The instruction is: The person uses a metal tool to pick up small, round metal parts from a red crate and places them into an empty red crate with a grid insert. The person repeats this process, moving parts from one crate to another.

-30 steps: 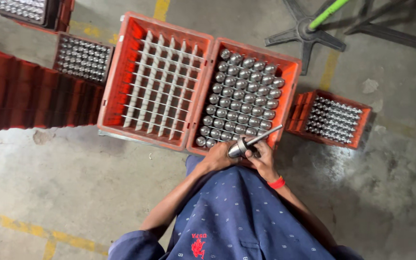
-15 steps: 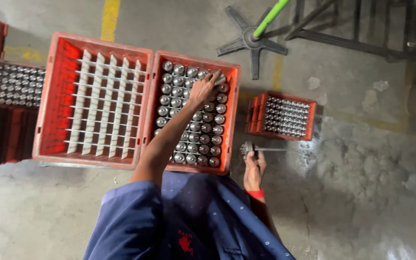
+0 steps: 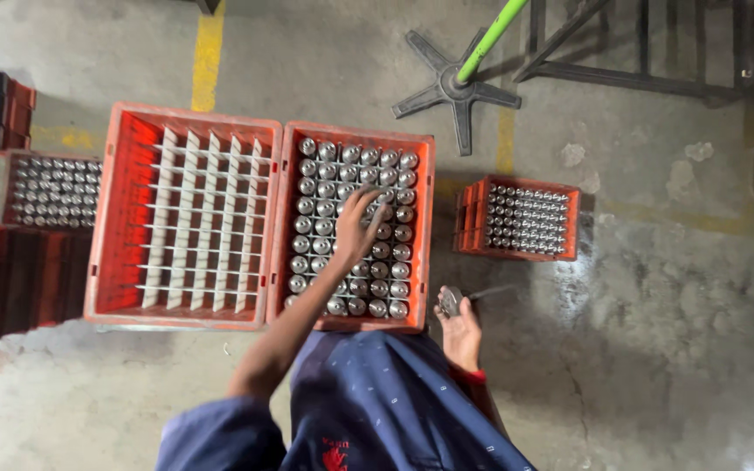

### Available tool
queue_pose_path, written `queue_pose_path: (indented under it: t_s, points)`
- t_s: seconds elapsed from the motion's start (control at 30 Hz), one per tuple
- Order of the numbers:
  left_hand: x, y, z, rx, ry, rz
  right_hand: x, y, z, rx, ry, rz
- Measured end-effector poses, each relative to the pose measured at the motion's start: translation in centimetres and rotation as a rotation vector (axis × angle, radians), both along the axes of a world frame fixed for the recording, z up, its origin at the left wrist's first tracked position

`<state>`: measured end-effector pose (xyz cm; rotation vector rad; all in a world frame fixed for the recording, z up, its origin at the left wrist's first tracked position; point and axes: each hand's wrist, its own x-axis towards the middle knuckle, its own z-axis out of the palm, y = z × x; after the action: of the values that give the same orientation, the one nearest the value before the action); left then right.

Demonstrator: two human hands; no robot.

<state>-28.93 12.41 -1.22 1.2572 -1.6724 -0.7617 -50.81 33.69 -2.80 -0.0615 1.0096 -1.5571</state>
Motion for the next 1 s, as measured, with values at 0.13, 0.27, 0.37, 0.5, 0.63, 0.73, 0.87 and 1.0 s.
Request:
queue_pose_path:
  t_s: [0.13,0.27,0.37,0.5,0.63,0.73,0.87,1.0]
  points:
    - [3.5,5.5,0.5,0.411,0.243,0.138,3.7,-1.6,1.1,-0.191,0.069,0.170]
    - [2.6,9.6,3.7,0.400,0.497,-0.219,8.1,-3.6,0.3,-0.090,0.760,0.656]
    - [3.8,11.0,6.4,0.005,-0.060,-0.414,10.9,-3.8,0.1,0.107,0.678,0.711]
    - [9.1,9.7,7.6,0.002,-0.139,-0.250,13.3,-2.2,-0.5,0.206,0.246,0.592]
    - [14.0,10.2,6.0,0.391,-0.333,-0.232,13.2,1.0,-0.7,0.165,0.487,0.573]
    - [15.8,12.7,4.2,0.413,-0.530,-0.426,14.3,2.7,-0.9,0.419,0.651,0.674]
    - [16.1,16.3,1.8,0.193,-0.545,-0.438,16.9,2.5,-0.6,0.464,0.413,0.530]
    - [15.4,17.1,0.0,0.148,-0.606,-0.335,20.0,-0.5,0.9,0.474,-0.049,0.391]
